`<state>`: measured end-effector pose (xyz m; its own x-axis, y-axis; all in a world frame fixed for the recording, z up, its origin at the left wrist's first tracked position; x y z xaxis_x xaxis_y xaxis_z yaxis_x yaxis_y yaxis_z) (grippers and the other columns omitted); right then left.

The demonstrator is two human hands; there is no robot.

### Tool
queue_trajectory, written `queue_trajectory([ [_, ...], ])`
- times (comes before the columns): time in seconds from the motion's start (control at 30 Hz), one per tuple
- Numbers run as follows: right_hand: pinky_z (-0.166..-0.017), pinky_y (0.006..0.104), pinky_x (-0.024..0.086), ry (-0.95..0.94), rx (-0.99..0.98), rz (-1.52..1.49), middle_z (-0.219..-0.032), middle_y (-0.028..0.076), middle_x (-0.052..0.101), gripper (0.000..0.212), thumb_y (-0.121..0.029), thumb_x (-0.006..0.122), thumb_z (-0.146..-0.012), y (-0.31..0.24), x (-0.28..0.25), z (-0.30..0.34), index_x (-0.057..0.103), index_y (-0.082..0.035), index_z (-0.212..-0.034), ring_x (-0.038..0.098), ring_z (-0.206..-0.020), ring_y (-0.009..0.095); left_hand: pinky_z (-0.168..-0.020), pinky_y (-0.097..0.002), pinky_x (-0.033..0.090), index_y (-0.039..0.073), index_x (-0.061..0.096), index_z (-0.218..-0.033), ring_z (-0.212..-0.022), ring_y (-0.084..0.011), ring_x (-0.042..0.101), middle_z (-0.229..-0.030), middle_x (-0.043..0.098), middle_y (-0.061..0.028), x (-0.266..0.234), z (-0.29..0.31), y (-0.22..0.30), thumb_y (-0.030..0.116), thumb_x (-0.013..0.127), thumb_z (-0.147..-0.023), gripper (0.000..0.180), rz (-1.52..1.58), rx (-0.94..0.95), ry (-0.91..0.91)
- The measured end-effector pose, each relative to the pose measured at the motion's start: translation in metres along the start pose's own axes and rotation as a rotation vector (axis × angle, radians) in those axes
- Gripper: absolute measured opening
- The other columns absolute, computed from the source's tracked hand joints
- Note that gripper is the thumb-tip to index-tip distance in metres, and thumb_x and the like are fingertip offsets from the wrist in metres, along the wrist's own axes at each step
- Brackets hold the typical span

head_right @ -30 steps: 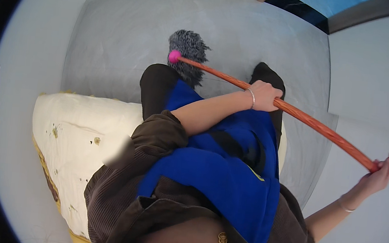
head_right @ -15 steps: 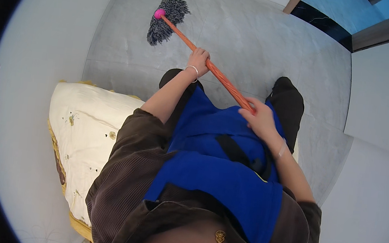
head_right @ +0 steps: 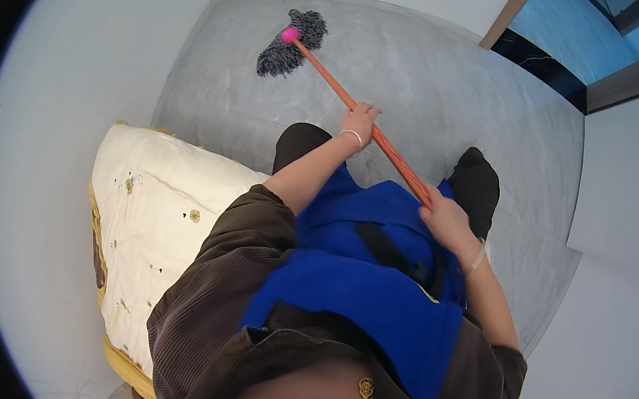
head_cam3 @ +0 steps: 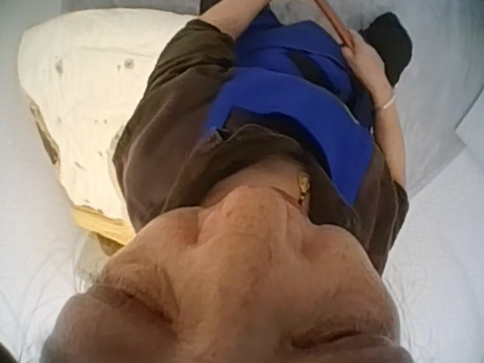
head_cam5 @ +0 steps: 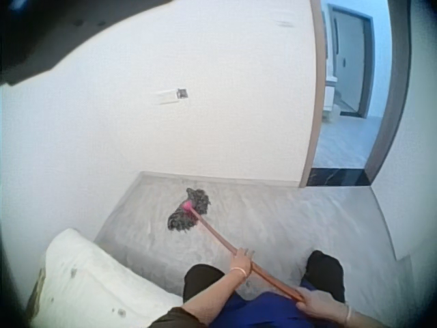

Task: The person mops a tiled floor using a mop with a long handle. They move the mop back and forth across the floor surface, covering different areas of the room while standing.

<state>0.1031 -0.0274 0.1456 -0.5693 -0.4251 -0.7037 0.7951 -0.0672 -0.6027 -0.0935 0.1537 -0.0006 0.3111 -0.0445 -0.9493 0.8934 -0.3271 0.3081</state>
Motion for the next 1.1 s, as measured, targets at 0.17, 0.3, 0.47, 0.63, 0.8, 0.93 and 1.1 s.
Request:
queue_trajectory([
  [0.17,-0.077,0.0448,0.048,-0.02,0.04,-0.008,-0.093,0.024,0.063,0.049,-0.015,0.056,-0.082,0.028,-0.042,0.08,0.046,-0.011,-0.13,0.06,-0.089,0.041,-0.097,-0.0502,0.032,0.021,0.064,-0.111,-0.113,-0.0199,0.053,-0.112,0.061,-0.0051,0.012,0.011,0.066,0.013,0.058,-0.08,0.032,-0.131,0.151,-0.193],
  [0.3,-0.081,0.0394,0.047,0.047,0.14,-0.013,-0.098,0.022,0.063,0.049,-0.009,0.059,-0.08,0.044,-0.088,0.146,0.051,-0.006,-0.128,0.06,-0.09,0.038,-0.09,-0.0468,0.037,0.017,0.067,-0.099,-0.102,-0.0245,0.06,-0.099,0.066,-0.0064,0.017,0.026,0.15,0.021,0.06,-0.078,0.022,-0.123,0.346,-0.389],
  [0.47,-0.068,0.0258,0.045,0.133,0.438,-0.106,-0.077,0.009,0.059,0.051,0.004,0.061,-0.073,0.044,-0.157,0.229,0.055,0.0,-0.124,0.052,-0.069,0.013,-0.083,-0.0437,0.044,0.012,0.069,-0.091,-0.098,-0.0282,0.062,-0.097,0.067,-0.0118,-0.007,0.042,0.247,0.021,0.062,-0.076,0.019,0.136,0.645,-0.403],
  [0.63,-0.054,0.0208,0.037,0.364,0.575,-0.045,-0.069,-0.001,0.05,0.057,0.008,0.059,-0.07,0.014,-0.197,0.291,0.055,0.0,-0.126,0.043,-0.06,0.007,-0.073,-0.0436,0.048,0.01,0.064,-0.092,-0.084,-0.0322,0.064,-0.084,0.066,-0.014,-0.051,0.058,0.297,0.017,0.06,-0.075,0.019,0.491,0.814,-0.459],
  [0.8,-0.053,0.0222,0.039,0.479,0.568,0.007,-0.063,0.001,0.054,0.055,-0.001,0.071,-0.072,-0.007,-0.207,0.28,0.056,0.001,-0.125,0.046,-0.056,0.008,-0.066,-0.0436,0.048,0.01,0.06,-0.096,-0.078,-0.032,0.064,-0.079,0.065,-0.0124,-0.072,0.053,0.286,0.016,0.061,-0.075,0.022,0.516,0.823,-0.411],
  [0.93,-0.052,0.0208,0.037,0.503,0.6,0.008,-0.059,0.0,0.052,0.057,0.002,0.075,-0.068,-0.012,-0.206,0.245,0.058,0.0,-0.122,0.047,-0.054,0.006,-0.061,-0.0425,0.048,0.01,0.055,-0.095,-0.074,-0.0303,0.064,-0.076,0.063,-0.0097,-0.067,0.039,0.257,0.016,0.062,-0.075,0.022,0.524,0.781,-0.306],
  [1.1,-0.051,0.0199,0.037,0.549,0.615,-0.028,-0.06,-0.001,0.053,0.055,0.003,0.076,-0.067,-0.022,-0.2,0.226,0.059,0.0,-0.12,0.048,-0.054,0.006,-0.06,-0.0408,0.048,0.012,0.053,-0.094,-0.074,-0.0279,0.064,-0.076,0.062,-0.007,-0.062,0.031,0.237,0.017,0.064,-0.074,0.024,0.605,0.79,-0.197],
])
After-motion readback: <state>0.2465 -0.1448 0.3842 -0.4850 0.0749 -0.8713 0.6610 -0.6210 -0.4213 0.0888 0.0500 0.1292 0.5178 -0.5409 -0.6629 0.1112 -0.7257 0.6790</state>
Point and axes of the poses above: each hand's wrist, its own z-axis away from the middle knuckle, its own x-axis out of the palm, y = z × x, the point moved 5 cm from there along -z, towards the middle knuckle
